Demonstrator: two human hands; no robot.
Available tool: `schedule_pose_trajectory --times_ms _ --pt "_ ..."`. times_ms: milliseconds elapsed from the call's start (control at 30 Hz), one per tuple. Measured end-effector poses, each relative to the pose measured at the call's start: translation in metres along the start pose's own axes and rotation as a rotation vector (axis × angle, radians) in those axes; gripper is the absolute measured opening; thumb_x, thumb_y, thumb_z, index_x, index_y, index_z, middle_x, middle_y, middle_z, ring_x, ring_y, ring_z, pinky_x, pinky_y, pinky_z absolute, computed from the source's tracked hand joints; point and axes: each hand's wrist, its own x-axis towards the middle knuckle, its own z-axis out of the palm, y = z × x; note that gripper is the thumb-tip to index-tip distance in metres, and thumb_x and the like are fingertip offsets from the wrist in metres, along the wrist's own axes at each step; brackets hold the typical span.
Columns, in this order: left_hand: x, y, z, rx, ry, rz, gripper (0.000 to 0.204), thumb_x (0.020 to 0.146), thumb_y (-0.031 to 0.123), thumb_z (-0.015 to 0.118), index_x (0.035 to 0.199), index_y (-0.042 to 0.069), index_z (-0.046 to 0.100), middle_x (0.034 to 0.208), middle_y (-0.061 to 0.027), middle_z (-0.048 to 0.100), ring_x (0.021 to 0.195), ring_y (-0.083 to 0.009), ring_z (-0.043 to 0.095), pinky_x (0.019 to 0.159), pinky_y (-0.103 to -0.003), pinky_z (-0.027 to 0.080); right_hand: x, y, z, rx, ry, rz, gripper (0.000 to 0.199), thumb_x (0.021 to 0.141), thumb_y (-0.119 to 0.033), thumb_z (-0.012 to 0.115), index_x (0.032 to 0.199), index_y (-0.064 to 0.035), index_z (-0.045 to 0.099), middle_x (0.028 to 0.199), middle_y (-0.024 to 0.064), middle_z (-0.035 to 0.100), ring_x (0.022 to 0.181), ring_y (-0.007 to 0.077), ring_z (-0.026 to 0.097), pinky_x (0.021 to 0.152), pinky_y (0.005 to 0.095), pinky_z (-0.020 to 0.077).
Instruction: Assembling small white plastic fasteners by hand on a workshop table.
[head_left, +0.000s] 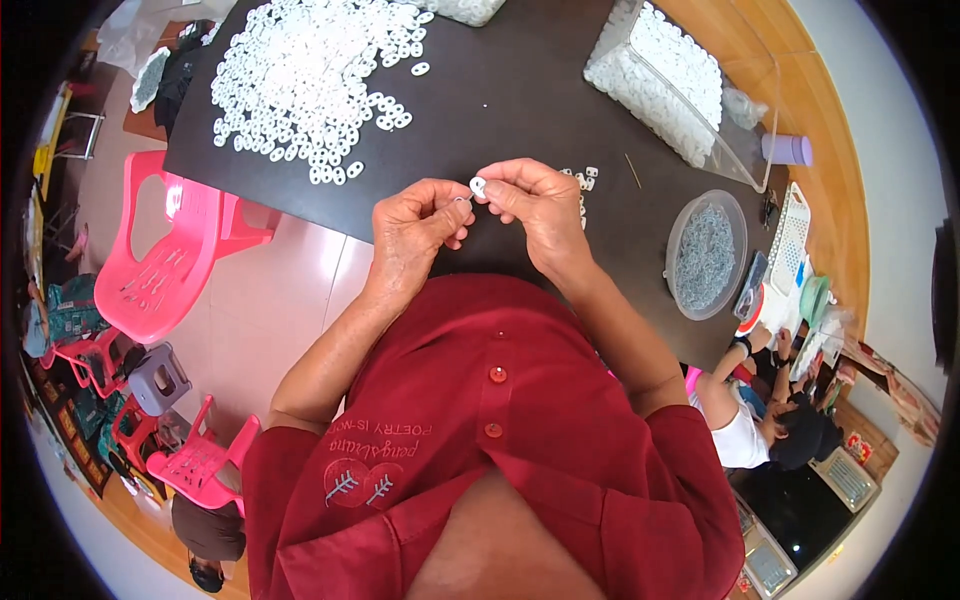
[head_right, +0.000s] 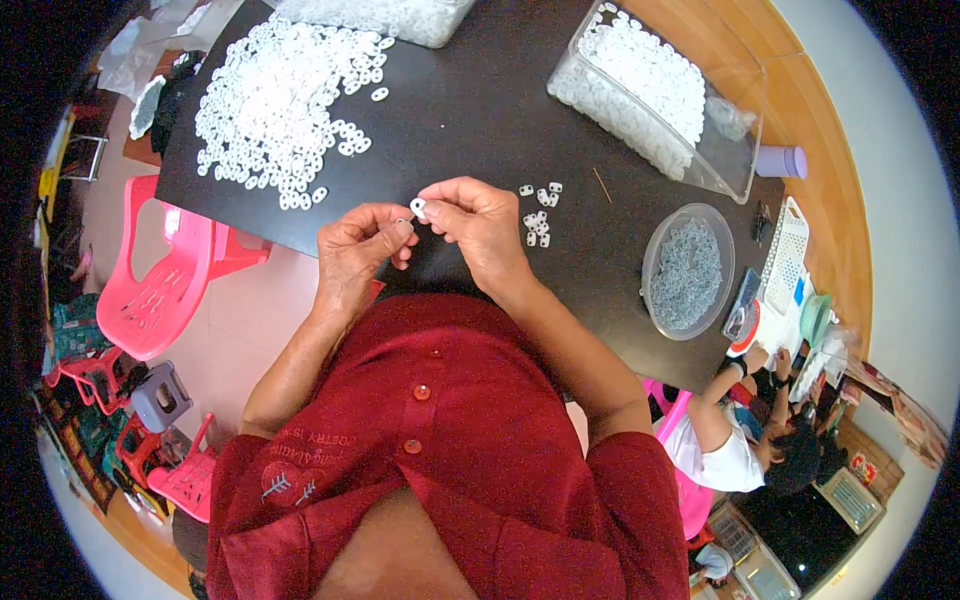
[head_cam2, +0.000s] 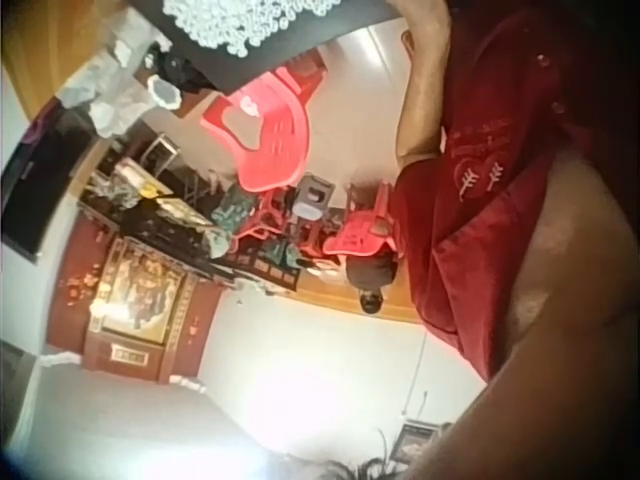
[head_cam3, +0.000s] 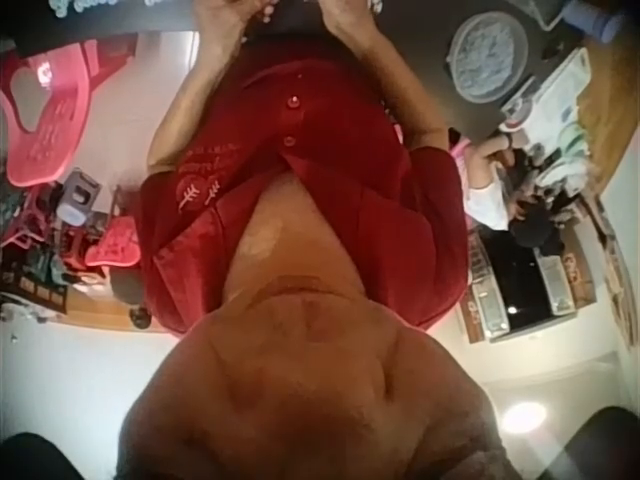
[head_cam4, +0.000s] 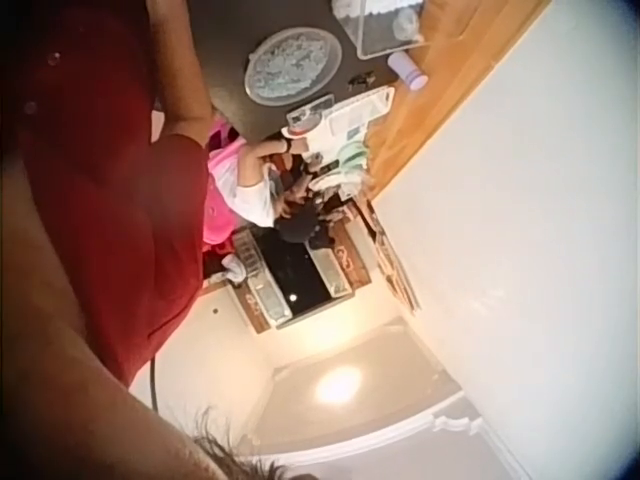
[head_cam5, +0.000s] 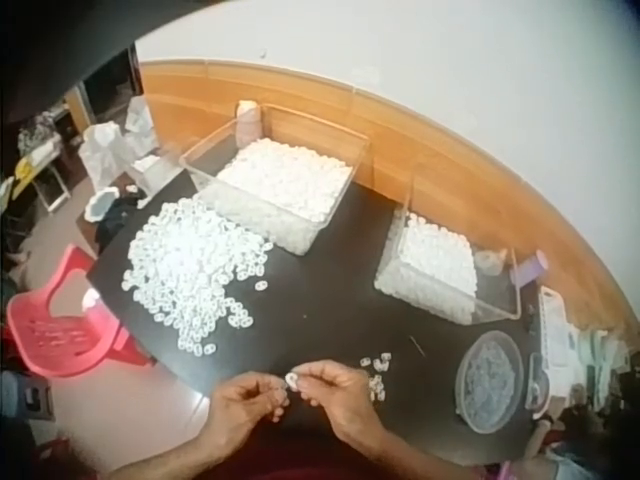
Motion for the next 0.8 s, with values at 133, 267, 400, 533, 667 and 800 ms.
schedule_pose_trajectory --times_ms 133,267,400,533,667,800 --pt "-0.0001 0.0003 0.0015 0.025 0.018 0.016 0.011 0.085 0.004 0.059 0.094 -0.002 0.061 0.07 -0.0021 0.059 0.06 -0.0059 0.053 0.052 -0.019 0.044 0.001 -0.0002 0.0007 -0.037 0.0 -0.014 0.012 0.081 -0.007 0.063 0.091 -0.0005 0.065 0.078 0.0042 0.065 0.066 0.0064 0.056 0.057 0.0191 0.0415" --pt "0.001 -0.0024 0.001 0.025 0.032 0.057 0.017 0.084 0.001 0.059 0.1 -0.002 0.059 0.07 -0.0024 0.059 0.06 -0.0059 0.053 0.052 -0.019 0.044 0.0022 0.0023 -0.0012 -0.018 0.0 -0.016 0.012 0.081 -0.006 0.063 0.091 -0.0001 0.065 0.078 0.0045 0.065 0.066 0.0065 0.056 0.057 0.019 0.0417" --pt "0.0007 -0.0031 -0.0009 0.062 0.006 0.072 0.024 0.083 0.0 0.059 0.106 -0.003 0.058 0.074 -0.007 0.062 0.062 -0.0093 0.055 0.053 -0.021 0.047 0.0021 0.0039 -0.0005 -0.008 -0.004 -0.014 0.013 0.081 -0.006 0.063 0.092 0.0009 0.064 0.079 0.005 0.065 0.066 0.0069 0.056 0.057 0.019 0.042" --pt "-0.0002 -0.0033 -0.0001 0.086 0.017 0.081 0.025 0.083 0.0 0.06 0.108 -0.003 0.058 0.075 -0.0064 0.061 0.062 -0.0093 0.055 0.054 -0.021 0.047 0.0028 0.0036 -0.0001 -0.018 -0.017 -0.029 0.013 0.081 -0.006 0.063 0.092 0.0014 0.064 0.079 0.0052 0.065 0.066 0.007 0.056 0.057 0.019 0.0422" --pt "0.0009 -0.0045 -0.0005 0.07 0.006 0.077 0.025 0.083 0.001 0.06 0.108 -0.003 0.058 0.074 -0.0059 0.061 0.063 -0.0092 0.055 0.054 -0.021 0.047 0.0028 0.0035 -0.0007 -0.036 -0.01 -0.02 0.013 0.081 -0.006 0.063 0.092 0.0016 0.064 0.078 0.005 0.064 0.066 0.0068 0.055 0.057 0.019 0.042" --pt "-0.0002 -0.0026 0.0007 0.091 0.013 0.073 0.025 0.083 0.001 0.06 0.107 -0.003 0.058 0.074 -0.0059 0.061 0.063 -0.0093 0.055 0.054 -0.021 0.047 0.0037 0.0037 -0.0013 -0.037 -0.014 -0.008 0.012 0.081 -0.006 0.063 0.091 0.0012 0.064 0.078 0.005 0.064 0.065 0.0067 0.055 0.056 0.019 0.0418"
